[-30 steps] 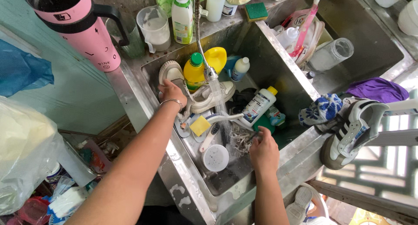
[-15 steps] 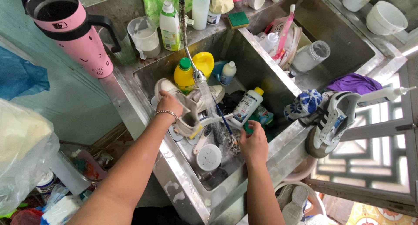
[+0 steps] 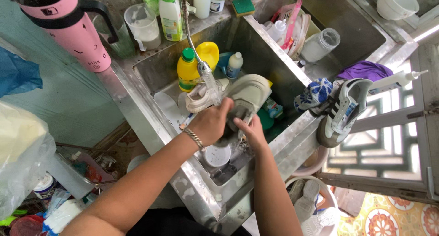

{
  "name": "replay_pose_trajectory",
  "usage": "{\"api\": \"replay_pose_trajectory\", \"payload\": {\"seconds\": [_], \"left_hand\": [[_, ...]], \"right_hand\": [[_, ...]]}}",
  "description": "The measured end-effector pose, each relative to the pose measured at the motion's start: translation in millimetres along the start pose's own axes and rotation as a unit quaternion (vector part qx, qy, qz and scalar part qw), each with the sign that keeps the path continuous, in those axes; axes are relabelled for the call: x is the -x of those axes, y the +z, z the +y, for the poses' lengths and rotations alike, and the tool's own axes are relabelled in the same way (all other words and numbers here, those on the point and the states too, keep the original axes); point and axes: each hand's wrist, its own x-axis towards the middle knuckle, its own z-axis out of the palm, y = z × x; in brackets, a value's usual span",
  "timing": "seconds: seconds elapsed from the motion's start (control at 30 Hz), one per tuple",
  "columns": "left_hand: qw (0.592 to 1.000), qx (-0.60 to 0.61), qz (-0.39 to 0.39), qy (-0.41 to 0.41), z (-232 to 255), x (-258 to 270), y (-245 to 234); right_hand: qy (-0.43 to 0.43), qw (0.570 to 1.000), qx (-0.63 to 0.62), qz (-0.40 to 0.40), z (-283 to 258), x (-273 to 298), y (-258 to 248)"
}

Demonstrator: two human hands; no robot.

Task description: The person cleans a pair of white shoes in a sink by rinsing them with water, scrubbing the surfaces and soles with a brush, and wiping them with a cloth.

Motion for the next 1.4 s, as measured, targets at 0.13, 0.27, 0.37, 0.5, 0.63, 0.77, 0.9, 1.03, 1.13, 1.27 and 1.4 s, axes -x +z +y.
{"api": "replay_pose_trajectory", "payload": {"seconds": [0.13,0.27,0.37,0.5,0.63,0.77,0.9,1.03,1.13,1.27,1.4], "left_hand": [[0.996,-0.001,0.017,0.085,-9.8,-14.2,18.2],[0.999,-0.005,-0.013,0.039,-23.3,-9.7,18.3],[0.999,0.028,0.03,0.012,-32.3,6.0,9.6],[0.987,0.122,0.045,-0.094,-41.4,33.8,1.5],[0.97,0.157,0.055,-0.18,-44.9,60.9,3.2],[0.972,0.17,0.084,-0.136,-51.2,62.5,10.4],[0.966,0.144,0.086,-0.195,-56.2,36.8,18.7],[0.958,0.145,0.095,-0.228,-76.0,9.4,37.2],[0.975,-0.018,0.082,-0.208,-97.6,-9.3,52.7],[0.961,-0.042,0.088,-0.26,-123.3,-41.6,71.7],[0.946,0.022,0.037,-0.322,-161.6,-64.8,81.1]], "right_hand": [[-0.002,0.984,0.105,0.146,-24.9,1.0,2.8],[-0.141,0.945,0.225,0.191,-57.3,7.9,20.1],[-0.263,0.894,0.324,0.164,-69.2,9.1,25.1],[-0.328,0.867,0.342,0.154,-71.6,12.3,30.3],[-0.416,0.813,0.355,0.202,-65.8,12.9,30.0],[-0.438,0.776,0.357,0.278,-54.2,10.1,31.0],[-0.392,0.846,0.231,0.278,-43.4,-9.7,33.7],[-0.043,0.9,0.222,0.372,-12.2,-37.5,29.0],[0.103,0.897,0.251,0.348,11.3,-63.0,33.8],[0.047,0.931,0.253,0.26,24.9,-82.4,54.1],[0.276,0.937,0.155,0.15,16.1,-97.4,66.8]]}}
